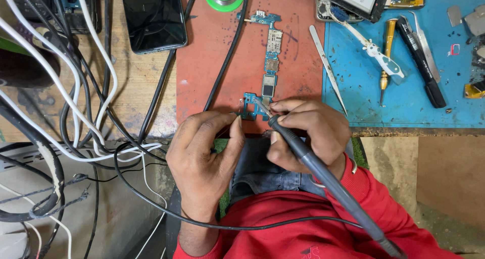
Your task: The person solders components on a disassembled phone motherboard laid on a work mat, holding the board steady with one hand while applying a soldering iron with the other, occasionally repositioning the board and using solder wire. Near the end they set the iron aside and clean the board area with a cotton swab.
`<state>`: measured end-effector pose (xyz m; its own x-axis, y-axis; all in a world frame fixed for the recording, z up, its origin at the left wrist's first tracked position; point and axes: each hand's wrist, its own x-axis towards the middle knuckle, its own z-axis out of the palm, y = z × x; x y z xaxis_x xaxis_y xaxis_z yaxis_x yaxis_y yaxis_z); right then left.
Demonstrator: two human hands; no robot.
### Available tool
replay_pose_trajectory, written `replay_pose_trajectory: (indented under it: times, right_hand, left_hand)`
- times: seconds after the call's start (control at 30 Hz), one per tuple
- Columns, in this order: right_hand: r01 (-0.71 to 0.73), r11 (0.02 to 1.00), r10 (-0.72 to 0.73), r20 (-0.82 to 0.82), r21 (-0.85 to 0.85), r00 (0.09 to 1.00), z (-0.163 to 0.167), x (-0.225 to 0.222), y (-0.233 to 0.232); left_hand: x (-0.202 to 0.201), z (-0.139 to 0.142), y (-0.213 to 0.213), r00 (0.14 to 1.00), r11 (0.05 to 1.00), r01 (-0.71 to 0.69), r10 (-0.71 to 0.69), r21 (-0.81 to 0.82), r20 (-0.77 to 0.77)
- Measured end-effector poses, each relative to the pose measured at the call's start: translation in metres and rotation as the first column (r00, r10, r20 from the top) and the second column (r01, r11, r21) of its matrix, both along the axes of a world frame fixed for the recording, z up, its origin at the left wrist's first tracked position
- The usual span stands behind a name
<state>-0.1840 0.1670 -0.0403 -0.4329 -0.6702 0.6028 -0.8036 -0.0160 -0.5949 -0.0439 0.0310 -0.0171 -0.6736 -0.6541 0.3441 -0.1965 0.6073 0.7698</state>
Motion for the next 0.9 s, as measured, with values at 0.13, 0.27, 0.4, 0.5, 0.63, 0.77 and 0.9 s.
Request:
replay_pose_trajectory:
  times: [0.13,0.27,0.4,0.5,0.63,0.77,0.9]
  right_hand:
    - [0.131,0.991,-0.13,0.305,0.017,0.943,0.0,0.008,0.004]
    - [0.045,0.999,-0.034,0.285,-0.031,0.958,-0.003,0.005,0.005]
    - [0.002,1.0,0.0,0.233,-0.011,0.973,-0.003,0.0,0.004]
    - [-0.023,1.0,0.026,0.272,-0.016,0.962,-0.001,-0.001,0.002]
    - [-0.005,1.0,0.004,0.22,0.007,0.975,0.001,0.001,-0.003]
    - [0.012,0.999,-0.019,0.188,0.04,0.982,0.003,0.002,-0.005]
    - [0.002,1.0,-0.006,0.167,0.022,0.986,0.003,0.001,-0.006]
  left_hand:
    - [-0.001,-0.002,0.0,1.0,0.999,-0.015,0.015,0.03,-0.004]
    - [-0.001,-0.004,0.0,1.0,0.999,-0.018,0.018,0.033,-0.009]
    - [-0.001,-0.006,0.0,1.0,0.999,-0.015,0.016,0.034,-0.015]
    - [0.0,-0.006,-0.004,1.0,1.0,-0.01,0.01,0.027,-0.018]
    - [0.001,-0.005,-0.008,1.0,1.0,-0.014,0.015,0.026,-0.019]
    - [0.003,-0.002,-0.009,1.0,0.999,-0.013,0.014,0.04,-0.021]
    - [0.003,-0.002,-0.009,1.0,0.999,-0.012,0.013,0.044,-0.02]
